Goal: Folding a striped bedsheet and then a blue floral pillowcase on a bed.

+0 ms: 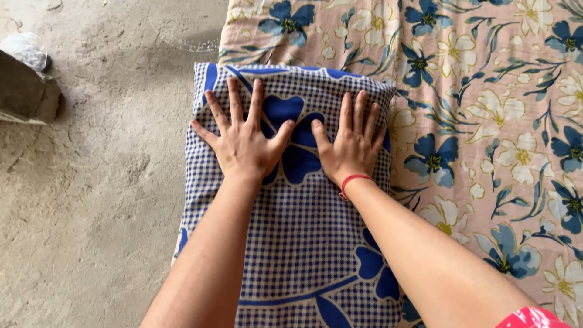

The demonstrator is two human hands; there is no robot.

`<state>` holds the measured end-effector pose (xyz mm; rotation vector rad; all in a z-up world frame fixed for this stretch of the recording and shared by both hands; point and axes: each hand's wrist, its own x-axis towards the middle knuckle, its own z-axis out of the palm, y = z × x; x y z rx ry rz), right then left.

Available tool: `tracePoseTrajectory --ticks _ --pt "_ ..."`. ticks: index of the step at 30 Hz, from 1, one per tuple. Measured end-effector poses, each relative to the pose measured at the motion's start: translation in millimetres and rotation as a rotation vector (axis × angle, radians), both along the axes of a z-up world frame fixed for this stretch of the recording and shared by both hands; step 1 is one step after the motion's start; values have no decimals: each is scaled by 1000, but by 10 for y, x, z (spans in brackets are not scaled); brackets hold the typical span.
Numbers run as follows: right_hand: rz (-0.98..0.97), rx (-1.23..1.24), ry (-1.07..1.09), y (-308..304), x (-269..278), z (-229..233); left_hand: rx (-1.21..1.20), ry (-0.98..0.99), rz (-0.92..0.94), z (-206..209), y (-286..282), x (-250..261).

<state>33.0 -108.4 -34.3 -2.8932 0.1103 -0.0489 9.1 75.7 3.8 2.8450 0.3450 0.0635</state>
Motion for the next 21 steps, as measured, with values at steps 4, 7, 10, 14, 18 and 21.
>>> tracePoseTrajectory --ticks 4,7,10,14,18,21 --pt "-89 49 72 17 -128 137 -3 14 9 -29 23 -5" --pt "-68 51 38 -88 -323 12 6 51 -21 -75 84 -110" --pt "-10 37 14 -168 -522 -44 32 -6 -141 -74 145 -241" --pt "11 3 50 -265 -816 -68 32 -6 -169 -43 134 -488" --pt "32 10 89 -348 -1064 -122 29 15 -154 -45 129 -741" --pt "39 -33 78 -412 -1202 -233 30 -27 -139 -102 134 -947"
